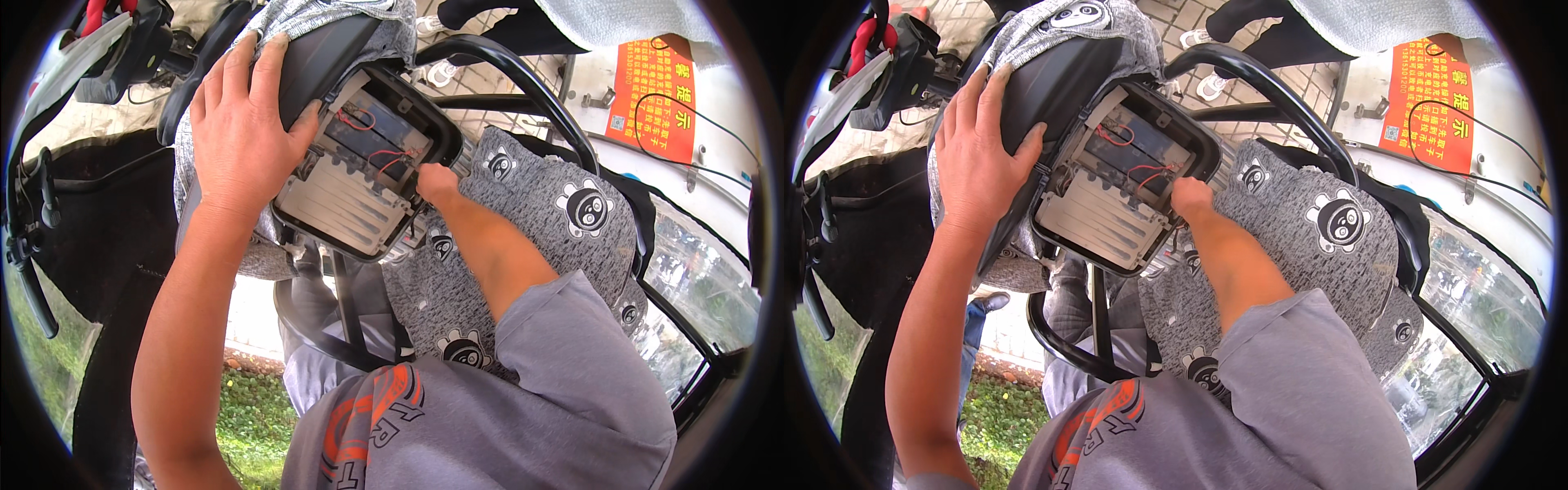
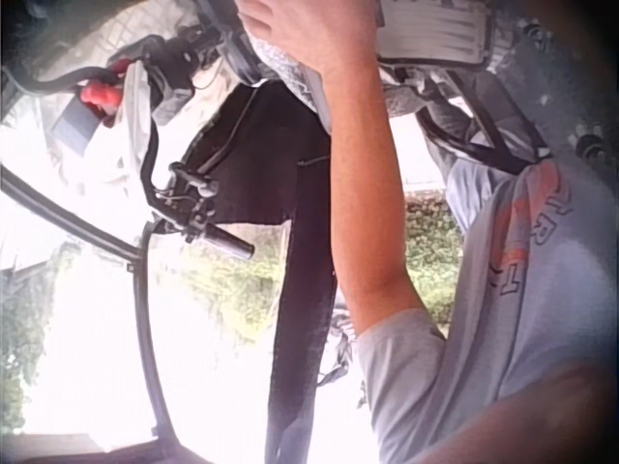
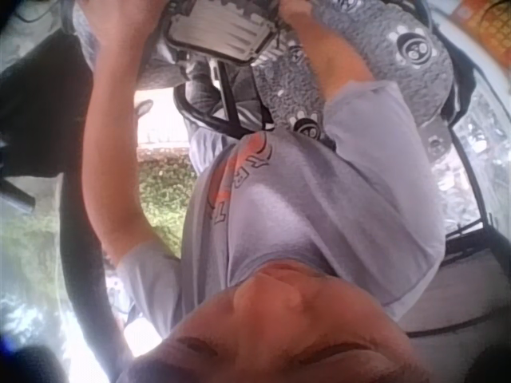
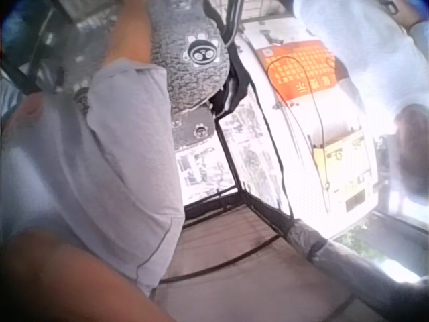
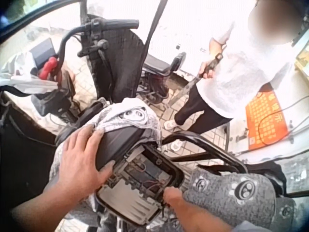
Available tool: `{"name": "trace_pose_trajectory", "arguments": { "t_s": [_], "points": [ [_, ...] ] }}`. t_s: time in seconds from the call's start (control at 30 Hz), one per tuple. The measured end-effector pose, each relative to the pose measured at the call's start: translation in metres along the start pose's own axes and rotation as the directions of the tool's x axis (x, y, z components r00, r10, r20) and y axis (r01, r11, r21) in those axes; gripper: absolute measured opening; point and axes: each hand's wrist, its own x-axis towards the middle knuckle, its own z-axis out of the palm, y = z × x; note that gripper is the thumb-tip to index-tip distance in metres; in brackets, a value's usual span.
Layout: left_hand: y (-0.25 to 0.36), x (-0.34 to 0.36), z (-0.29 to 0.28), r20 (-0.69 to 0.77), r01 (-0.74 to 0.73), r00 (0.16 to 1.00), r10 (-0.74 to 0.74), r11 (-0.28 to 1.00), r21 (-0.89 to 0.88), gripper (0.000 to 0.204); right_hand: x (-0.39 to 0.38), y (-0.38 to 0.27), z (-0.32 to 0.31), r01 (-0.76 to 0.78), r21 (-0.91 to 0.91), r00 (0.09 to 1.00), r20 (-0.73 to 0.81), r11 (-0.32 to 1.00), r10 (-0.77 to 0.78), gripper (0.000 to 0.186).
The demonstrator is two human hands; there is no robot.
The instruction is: The person opens the seat compartment of an electric scooter and uses a screwdriver to adjust internal wiring and components. They then place a red rectangular object inside the compartment and close the seat.
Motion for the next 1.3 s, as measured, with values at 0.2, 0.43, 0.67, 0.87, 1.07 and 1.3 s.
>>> {"name": "trace_pose_trajectory", "arguments": {
  "t_s": [0.2, 0.43, 0.67, 0.87, 1.07, 1.3],
  "points": [
    [-0.002, -0.001, 0.001, -0.001, -0.015, 1.0, 0.015, 1.0, 0.011, 0.066, 0.011, 0.003, -0.013, -0.114, 0.307, 0.993, 0.033, 0.945, 0.109, 0.031],
    [-0.002, -0.001, 0.001, -0.011, -0.025, 1.0, 0.024, 0.999, -0.029, 0.066, 0.013, -0.015, -0.019, -0.041, 0.076, 0.998, 0.042, 0.996, 0.038, 0.027],
    [0.002, -0.002, 0.002, 0.001, -0.028, 1.0, 0.028, 0.999, -0.018, 0.065, 0.003, -0.019, -0.011, 0.125, -0.153, 0.992, 0.024, 0.98, -0.123, 0.024],
    [-0.003, -0.001, 0.002, 0.01, -0.06, 0.998, 0.06, 0.998, 0.0, 0.066, 0.011, -0.02, -0.016, 0.005, -0.009, 1.0, 0.02, 1.0, -0.005, 0.024],
    [-0.002, 0.004, -0.001, 0.027, -0.037, 0.999, 0.038, 0.998, -0.047, 0.066, 0.007, -0.012, -0.024, -0.245, 0.252, 0.969, 0.073, 0.936, 0.234, 0.028],
    [-0.002, 0.002, -0.006, 0.032, 0.01, 0.999, -0.008, 0.999, -0.051, 0.067, -0.021, -0.061, -0.063, -0.059, 0.225, 0.998, -0.002, 0.973, 0.061, 0.035]
  ]
}}
